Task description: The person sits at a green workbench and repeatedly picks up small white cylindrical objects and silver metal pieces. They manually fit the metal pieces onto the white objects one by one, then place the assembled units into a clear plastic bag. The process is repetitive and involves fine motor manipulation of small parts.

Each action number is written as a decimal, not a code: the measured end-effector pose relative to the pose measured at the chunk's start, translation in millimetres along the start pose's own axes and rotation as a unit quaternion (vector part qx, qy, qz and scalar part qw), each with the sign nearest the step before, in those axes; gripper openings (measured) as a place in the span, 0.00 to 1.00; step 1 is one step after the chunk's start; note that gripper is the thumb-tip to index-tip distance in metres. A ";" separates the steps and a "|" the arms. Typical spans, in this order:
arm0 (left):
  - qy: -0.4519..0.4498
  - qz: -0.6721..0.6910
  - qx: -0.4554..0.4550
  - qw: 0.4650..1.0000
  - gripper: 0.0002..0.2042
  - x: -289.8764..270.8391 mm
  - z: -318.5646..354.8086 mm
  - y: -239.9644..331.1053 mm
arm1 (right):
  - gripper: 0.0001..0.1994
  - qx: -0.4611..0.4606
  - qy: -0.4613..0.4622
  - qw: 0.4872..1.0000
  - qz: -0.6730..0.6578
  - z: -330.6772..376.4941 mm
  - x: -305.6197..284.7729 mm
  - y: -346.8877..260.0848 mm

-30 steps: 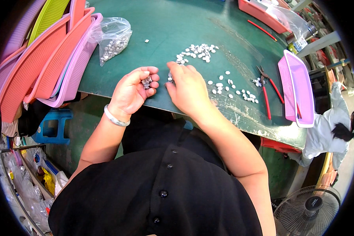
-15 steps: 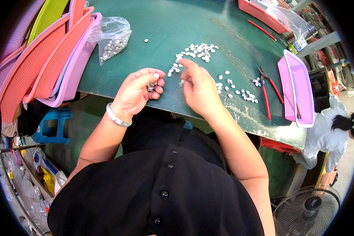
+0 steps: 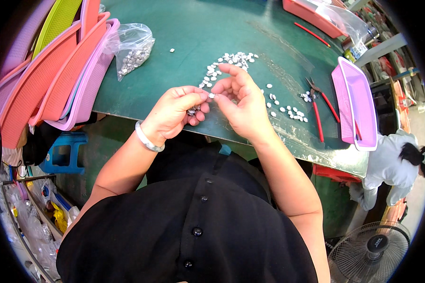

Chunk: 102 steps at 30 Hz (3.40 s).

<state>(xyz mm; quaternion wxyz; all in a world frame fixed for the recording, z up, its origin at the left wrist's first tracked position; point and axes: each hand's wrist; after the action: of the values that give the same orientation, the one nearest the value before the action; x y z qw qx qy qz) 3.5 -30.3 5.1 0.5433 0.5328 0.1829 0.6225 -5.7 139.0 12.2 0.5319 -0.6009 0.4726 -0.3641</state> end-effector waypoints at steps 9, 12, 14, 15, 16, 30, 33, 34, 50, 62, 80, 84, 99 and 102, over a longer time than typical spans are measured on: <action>-0.012 0.010 0.008 1.000 0.06 5.2 0.2 1.3 | 0.24 0.004 -0.003 1.000 -0.030 2.1 -1.5 -1.7; -0.004 0.003 0.009 1.000 0.05 5.9 -0.7 1.3 | 0.23 0.007 0.000 0.999 -0.054 2.9 -1.6 -2.0; 0.000 0.002 0.006 1.000 0.06 6.2 -1.5 1.6 | 0.23 0.014 0.011 0.997 -0.072 3.2 -2.6 -2.1; 0.001 0.002 0.005 1.000 0.06 6.5 -1.9 1.6 | 0.22 0.019 0.021 0.997 -0.077 3.3 -3.8 -2.4; 0.001 0.001 0.004 1.000 0.06 6.8 -2.4 1.6 | 0.22 0.023 0.030 0.996 -0.081 3.5 -5.0 -2.8; -0.005 0.006 0.004 1.000 0.06 9.7 -4.2 -1.7 | 0.22 0.074 0.017 0.994 -0.079 6.2 -8.3 -4.8; -0.001 0.013 0.000 1.000 0.05 10.4 -4.0 -3.0 | 0.22 0.055 0.018 0.997 -0.060 7.1 -8.9 -1.5; 0.000 0.016 -0.001 1.000 0.05 10.6 -3.9 -3.2 | 0.22 0.047 0.018 0.997 -0.052 7.2 -8.9 -0.6; -0.005 0.102 0.004 0.995 0.04 -4.3 -7.9 -2.6 | 0.22 -0.059 0.018 0.965 0.254 4.9 -9.3 7.1; 0.000 0.053 0.000 0.999 0.05 -4.1 -7.3 -2.2 | 0.20 -0.072 0.009 0.939 0.335 2.9 -3.5 12.4; -0.001 0.051 -0.005 0.999 0.06 -3.0 -8.5 -2.0 | 0.20 -0.121 -0.018 0.914 0.387 -0.7 -7.8 11.3; 0.007 0.035 -0.006 0.999 0.06 -1.5 -9.5 -4.2 | 0.24 -0.140 0.009 0.922 0.360 1.5 -8.5 12.0; -0.013 0.030 -0.003 0.999 0.05 2.7 -8.8 -4.9 | 0.24 -0.202 0.026 0.943 0.262 4.1 -4.2 1.9; -0.002 0.049 -0.017 0.999 0.04 2.8 -9.3 -3.8 | 0.24 -0.124 0.013 0.972 0.200 5.8 -6.6 1.0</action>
<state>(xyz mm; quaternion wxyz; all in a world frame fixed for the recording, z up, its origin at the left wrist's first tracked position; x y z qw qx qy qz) -2.2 -23.2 -0.1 0.5210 0.5335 0.1447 0.6504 -2.3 147.1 10.7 0.5096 -0.5505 0.6314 -0.1966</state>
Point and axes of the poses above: each hand's wrist, its own z-axis away from the middle knuckle, its own x-axis out of the palm, y = z × x
